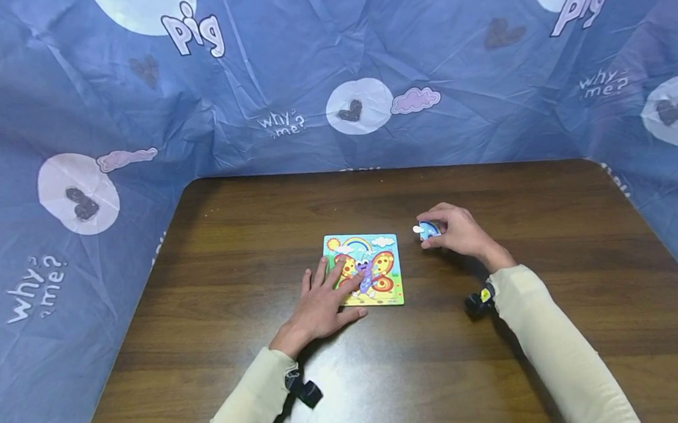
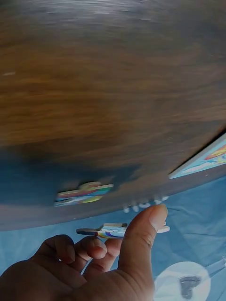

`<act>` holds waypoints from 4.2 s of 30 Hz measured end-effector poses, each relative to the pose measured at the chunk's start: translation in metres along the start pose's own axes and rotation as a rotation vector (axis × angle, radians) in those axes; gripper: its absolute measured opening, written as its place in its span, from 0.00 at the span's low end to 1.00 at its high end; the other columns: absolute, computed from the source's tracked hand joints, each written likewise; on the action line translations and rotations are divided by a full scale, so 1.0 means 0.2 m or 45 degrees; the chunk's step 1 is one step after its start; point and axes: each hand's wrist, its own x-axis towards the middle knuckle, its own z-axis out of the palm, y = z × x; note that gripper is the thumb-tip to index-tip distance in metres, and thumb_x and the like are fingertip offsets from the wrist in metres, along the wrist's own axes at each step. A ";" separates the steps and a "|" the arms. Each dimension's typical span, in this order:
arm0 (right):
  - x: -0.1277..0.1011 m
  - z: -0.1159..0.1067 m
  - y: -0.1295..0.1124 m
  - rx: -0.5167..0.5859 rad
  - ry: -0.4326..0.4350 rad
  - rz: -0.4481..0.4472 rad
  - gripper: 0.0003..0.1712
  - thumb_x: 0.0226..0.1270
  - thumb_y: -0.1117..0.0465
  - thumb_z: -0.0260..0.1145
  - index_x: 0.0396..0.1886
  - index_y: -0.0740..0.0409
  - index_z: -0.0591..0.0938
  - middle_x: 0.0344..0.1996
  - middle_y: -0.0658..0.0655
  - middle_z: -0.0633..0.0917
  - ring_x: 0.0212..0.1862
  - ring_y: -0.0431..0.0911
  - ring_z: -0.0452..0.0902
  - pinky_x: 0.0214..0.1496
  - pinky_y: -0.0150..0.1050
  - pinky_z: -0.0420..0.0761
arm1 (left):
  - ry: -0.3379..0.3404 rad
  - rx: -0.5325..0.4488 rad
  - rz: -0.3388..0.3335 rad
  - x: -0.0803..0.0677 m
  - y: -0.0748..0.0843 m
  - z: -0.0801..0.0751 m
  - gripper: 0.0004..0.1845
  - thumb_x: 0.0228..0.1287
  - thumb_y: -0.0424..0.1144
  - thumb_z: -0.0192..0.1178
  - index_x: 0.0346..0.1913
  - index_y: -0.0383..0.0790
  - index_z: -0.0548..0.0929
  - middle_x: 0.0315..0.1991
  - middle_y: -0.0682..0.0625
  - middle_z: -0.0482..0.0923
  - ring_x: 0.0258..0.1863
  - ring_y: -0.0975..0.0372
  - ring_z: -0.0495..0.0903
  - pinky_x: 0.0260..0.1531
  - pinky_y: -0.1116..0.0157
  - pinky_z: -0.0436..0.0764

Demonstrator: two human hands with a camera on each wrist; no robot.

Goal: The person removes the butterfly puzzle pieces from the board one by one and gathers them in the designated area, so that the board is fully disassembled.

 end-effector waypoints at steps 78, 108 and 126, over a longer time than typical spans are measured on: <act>-0.13 -0.29 0.38 -0.160 -0.064 0.162 0.33 0.53 0.57 0.79 0.58 0.65 0.82 0.48 0.68 0.83 0.40 0.49 0.73 0.40 0.33 0.70 | 0.000 0.029 0.001 0.00 -0.01 0.00 0.38 0.69 0.65 0.54 0.78 0.64 0.58 0.83 0.47 0.42 0.82 0.41 0.38 0.77 0.35 0.42; 0.11 -0.06 -0.10 0.004 -0.102 -0.058 0.26 0.62 0.61 0.73 0.60 0.62 0.81 0.52 0.65 0.80 0.43 0.52 0.78 0.45 0.40 0.76 | -0.003 0.030 -0.004 0.00 -0.01 0.00 0.37 0.69 0.66 0.53 0.78 0.65 0.58 0.83 0.47 0.40 0.82 0.41 0.37 0.77 0.35 0.41; 0.14 0.22 -0.23 0.070 -0.274 -0.170 0.24 0.59 0.61 0.75 0.57 0.57 0.84 0.48 0.62 0.80 0.38 0.48 0.74 0.41 0.36 0.72 | -0.010 0.032 0.003 0.00 -0.01 0.00 0.37 0.69 0.65 0.53 0.78 0.64 0.59 0.83 0.46 0.41 0.82 0.40 0.38 0.76 0.34 0.42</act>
